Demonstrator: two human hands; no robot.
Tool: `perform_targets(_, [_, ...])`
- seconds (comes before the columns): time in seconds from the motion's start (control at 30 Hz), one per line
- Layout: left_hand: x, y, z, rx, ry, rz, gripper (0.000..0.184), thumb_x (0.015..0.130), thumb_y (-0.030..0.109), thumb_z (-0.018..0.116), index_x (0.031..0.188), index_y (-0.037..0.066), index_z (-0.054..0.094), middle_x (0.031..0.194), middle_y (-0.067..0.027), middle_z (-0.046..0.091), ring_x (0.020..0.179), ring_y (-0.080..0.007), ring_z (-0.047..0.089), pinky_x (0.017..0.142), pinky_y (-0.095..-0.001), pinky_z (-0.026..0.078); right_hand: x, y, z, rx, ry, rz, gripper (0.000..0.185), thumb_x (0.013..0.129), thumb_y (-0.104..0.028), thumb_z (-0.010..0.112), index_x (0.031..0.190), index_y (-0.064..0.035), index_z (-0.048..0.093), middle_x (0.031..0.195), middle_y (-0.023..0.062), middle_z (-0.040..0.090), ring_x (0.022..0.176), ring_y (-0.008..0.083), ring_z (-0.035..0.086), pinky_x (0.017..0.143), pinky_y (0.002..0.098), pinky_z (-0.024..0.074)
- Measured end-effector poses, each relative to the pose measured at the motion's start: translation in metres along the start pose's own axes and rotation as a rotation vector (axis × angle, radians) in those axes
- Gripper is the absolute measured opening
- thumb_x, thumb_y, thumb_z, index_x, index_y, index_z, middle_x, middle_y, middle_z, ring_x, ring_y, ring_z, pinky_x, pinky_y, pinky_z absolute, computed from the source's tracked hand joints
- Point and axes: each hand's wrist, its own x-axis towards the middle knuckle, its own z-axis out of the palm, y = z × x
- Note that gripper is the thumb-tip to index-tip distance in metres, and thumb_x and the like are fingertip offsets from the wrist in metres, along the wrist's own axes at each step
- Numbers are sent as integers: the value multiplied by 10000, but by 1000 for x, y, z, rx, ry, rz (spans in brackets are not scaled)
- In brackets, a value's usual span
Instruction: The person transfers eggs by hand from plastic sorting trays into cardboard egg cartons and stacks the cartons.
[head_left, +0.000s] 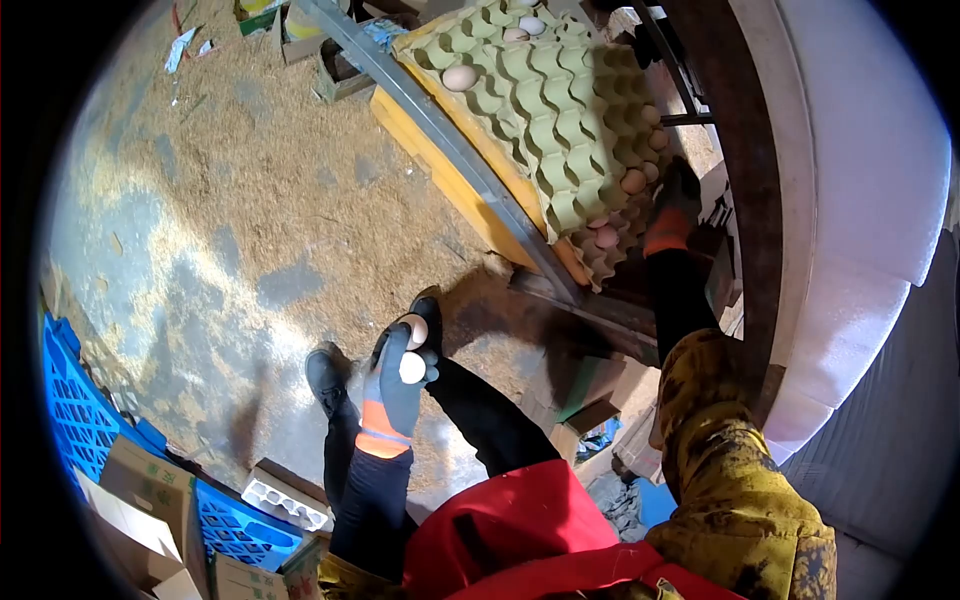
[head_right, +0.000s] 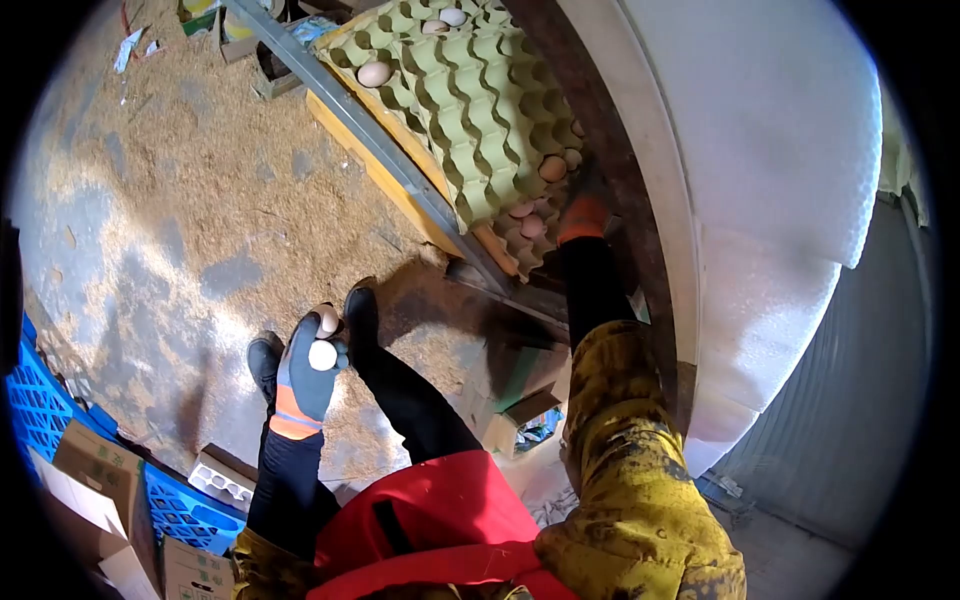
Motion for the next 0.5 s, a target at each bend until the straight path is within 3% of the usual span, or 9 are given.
perform_targets(0.07, [1, 4, 7, 114, -1, 49, 388, 1055, 339, 428, 1205, 21, 592, 847, -67, 622, 701, -146, 587, 647, -251, 470, 12, -10, -3, -52, 12, -121, 366, 986, -182, 517, 1331, -71, 570, 1248, 181, 638, 1092, 349, 640, 921, 423, 524])
perform_targets(0.17, [7, 6, 29, 111, 22, 123, 328, 1012, 272, 536, 1223, 26, 592, 888, -64, 634, 688, -132, 574, 602, -259, 466, 52, -3, 27, 302, -204, 159, 415, 980, -157, 510, 1380, -46, 504, 1357, 179, 548, 1211, 328, 554, 1003, 409, 471])
perform_targets(0.23, [20, 6, 44, 9, -33, 192, 316, 981, 221, 599, 1235, 33, 589, 915, -55, 637, 687, -129, 574, 592, -260, 464, 52, -7, 31, 370, -260, 275, 421, 988, -181, 509, 1391, -59, 493, 1381, 159, 526, 1234, 319, 533, 1014, 414, 461])
perform_targets(0.27, [25, 7, 55, 20, -51, 209, 397, 918, 185, 692, 1266, 35, 571, 937, -43, 635, 752, -114, 583, 614, -243, 457, 46, -11, 25, 409, -273, 327, 425, 992, -193, 509, 1396, -65, 488, 1393, 149, 514, 1245, 315, 523, 1020, 416, 457])
perform_targets(0.3, [25, 18, 78, 24, -8, 293, 387, 883, 89, 730, 1239, 75, 580, 941, -14, 647, 690, -56, 577, 562, -197, 458, 35, -13, 14, 478, -281, 395, 429, 996, -205, 508, 1402, -71, 483, 1406, 139, 503, 1256, 311, 512, 1026, 418, 452])
perform_targets(0.37, [47, 22, 116, 138, -23, 551, 386, 860, 80, 752, 1205, 73, 578, 999, -48, 643, 726, -95, 602, 606, -225, 487, 11, -21, -6, 666, -270, 597, 436, 1003, -230, 507, 1413, -83, 472, 1430, 118, 480, 1278, 303, 492, 1037, 422, 443])
perform_targets(0.43, [75, 30, 155, 391, -57, 852, 471, 821, 132, 786, 1232, 61, 569, 1084, -63, 623, 862, -155, 609, 783, -296, 522, -9, -31, -21, 870, -241, 844, 444, 1011, -254, 506, 1423, -95, 462, 1454, 98, 458, 1301, 295, 471, 1049, 427, 434])
perform_targets(0.5, [84, 56, 200, 815, -66, 1042, 450, 803, 168, 780, 1188, 47, 580, 1059, -109, 626, 892, -242, 633, 773, -363, 536, -21, -45, -23, 1053, -222, 1084, 453, 1019, -278, 505, 1434, -107, 451, 1478, 77, 435, 1323, 287, 450, 1060, 431, 425])
